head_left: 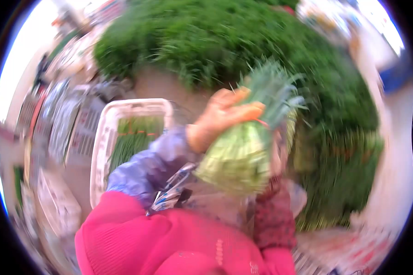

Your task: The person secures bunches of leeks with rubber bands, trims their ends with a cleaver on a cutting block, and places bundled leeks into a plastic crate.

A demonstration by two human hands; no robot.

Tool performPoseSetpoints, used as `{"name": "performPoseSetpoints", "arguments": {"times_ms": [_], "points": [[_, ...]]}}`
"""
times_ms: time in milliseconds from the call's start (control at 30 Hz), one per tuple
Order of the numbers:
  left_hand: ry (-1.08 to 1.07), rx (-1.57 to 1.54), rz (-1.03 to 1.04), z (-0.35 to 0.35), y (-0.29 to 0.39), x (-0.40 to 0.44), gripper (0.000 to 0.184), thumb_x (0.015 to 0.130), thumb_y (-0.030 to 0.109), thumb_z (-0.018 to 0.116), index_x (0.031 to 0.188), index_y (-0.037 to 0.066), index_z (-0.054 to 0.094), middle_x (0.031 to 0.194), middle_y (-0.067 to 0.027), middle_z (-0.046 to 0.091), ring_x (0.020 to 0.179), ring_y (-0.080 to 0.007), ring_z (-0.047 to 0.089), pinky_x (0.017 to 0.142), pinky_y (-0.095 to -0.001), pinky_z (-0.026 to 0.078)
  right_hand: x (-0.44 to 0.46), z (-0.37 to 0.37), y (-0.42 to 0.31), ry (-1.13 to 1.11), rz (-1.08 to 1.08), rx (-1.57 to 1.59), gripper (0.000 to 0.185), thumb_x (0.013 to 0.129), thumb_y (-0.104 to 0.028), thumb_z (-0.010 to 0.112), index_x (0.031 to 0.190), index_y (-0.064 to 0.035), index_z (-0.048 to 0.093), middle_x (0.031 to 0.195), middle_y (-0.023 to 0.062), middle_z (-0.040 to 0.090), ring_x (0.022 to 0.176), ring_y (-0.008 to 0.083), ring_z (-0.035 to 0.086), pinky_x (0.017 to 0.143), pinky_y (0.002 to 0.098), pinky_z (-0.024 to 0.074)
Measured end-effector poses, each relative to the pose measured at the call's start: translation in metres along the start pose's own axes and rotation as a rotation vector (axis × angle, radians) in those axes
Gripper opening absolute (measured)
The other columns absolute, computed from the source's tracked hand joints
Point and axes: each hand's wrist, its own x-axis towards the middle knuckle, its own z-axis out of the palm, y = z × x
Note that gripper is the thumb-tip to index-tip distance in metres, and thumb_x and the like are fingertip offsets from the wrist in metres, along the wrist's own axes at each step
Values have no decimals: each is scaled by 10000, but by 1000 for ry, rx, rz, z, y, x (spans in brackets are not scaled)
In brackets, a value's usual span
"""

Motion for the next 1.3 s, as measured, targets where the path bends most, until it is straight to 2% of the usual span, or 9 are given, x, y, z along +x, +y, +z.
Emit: {"name": "performPoseSetpoints", "arguments": {"times_ms": [167, 267, 433, 567, 667, 833, 1000, 1133, 1300], "points": [[-247, 1385, 268, -92, 70, -23, 954, 767, -9, 825, 1573, 94, 324, 1603, -113, 358, 1445, -219, 385, 1120, -362, 397, 21, 3, 49, 321, -104, -84, 557, 1028, -467, 519, 1445, -100, 479, 1449, 97, 537, 1314, 241, 523, 1137, 423, 405], [-84, 1186, -537, -118, 136, -28, 1024, 786, 210, 884, 1596, 114, 264, 1394, -141, 512, 1216, -188, 533, 1070, -343, 439, 26, 20, 75, 380, -203, -72, 510, 1005, -265, 594, 1456, -90, 432, 1411, 91, 541, 1293, 257, 528, 1115, 440, 418], [-535, 953, -559, -104, 108, -22, 1217, 770, 530, 822, 1614, 75, 73, 1549, -171, 390, 1394, -232, 407, 1168, -405, 320, 23, 47, 116, 525, -98, -93, 679, 902, -149, 713, 1484, -108, 367, 1403, 84, 525, 1295, 260, 508, 1079, 399, 425], [-420, 833, -502, -81, 71, -33, 845, 858, 443, 789, 1479, 4, 421, 1392, -125, 569, 1259, -191, 527, 1071, -362, 423, 6, 54, 129, 444, 211, -472, 830, 803, -212, 769, 1507, -90, 348, 1401, 108, 531, 1279, 228, 513, 1044, 334, 424], [-123, 648, -495, -84, 46, -49, 374, 873, 213, 756, 1175, 6, 679, 1016, -44, 734, 830, -126, 678, 735, -279, 555, -4, 55, 102, 592, 373, -883, 731, 795, -270, 784, 1423, -39, 489, 1331, 126, 598, 1231, 207, 552, 1031, 322, 430], [265, 462, -528, -80, 33, -61, 452, 832, 139, 789, 1246, 44, 632, 1032, -103, 724, 827, -217, 701, 759, -356, 585, 9, -25, 94, 796, 18, -404, 397, 890, -205, 715, 1207, 11, 613, 976, 77, 663, 886, 247, 620, 839, 372, 490], [404, 348, -387, -144, 17, -54, 307, 862, 106, 752, 1141, 2, 679, 995, -127, 734, 815, -246, 726, 725, -373, 619, -36, -102, 114, 901, -40, 185, 257, 949, -132, 659, 1158, 13, 618, 1037, 83, 625, 957, 227, 599, 877, 440, 507], [392, 242, -432, -147, 15, -52, 274, 879, 95, 735, 1130, -4, 684, 1003, -130, 735, 813, -250, 730, 717, -386, 625, -65, -111, 95, 967, -87, 201, 220, 1047, -227, 545, 1158, -39, 569, 1230, 124, 546, 1141, 331, 525, 1067, 582, 412], [363, 234, -446, -123, 15, -54, 292, 869, 77, 746, 1133, -17, 661, 973, -138, 731, 785, -240, 731, 708, -373, 633, -72, -95, 45, 1167, -97, -415, 353, 966, -187, 615, 1231, 31, 535, 1140, 163, 619, 1070, 289, 630, 958, 410, 525]]}}
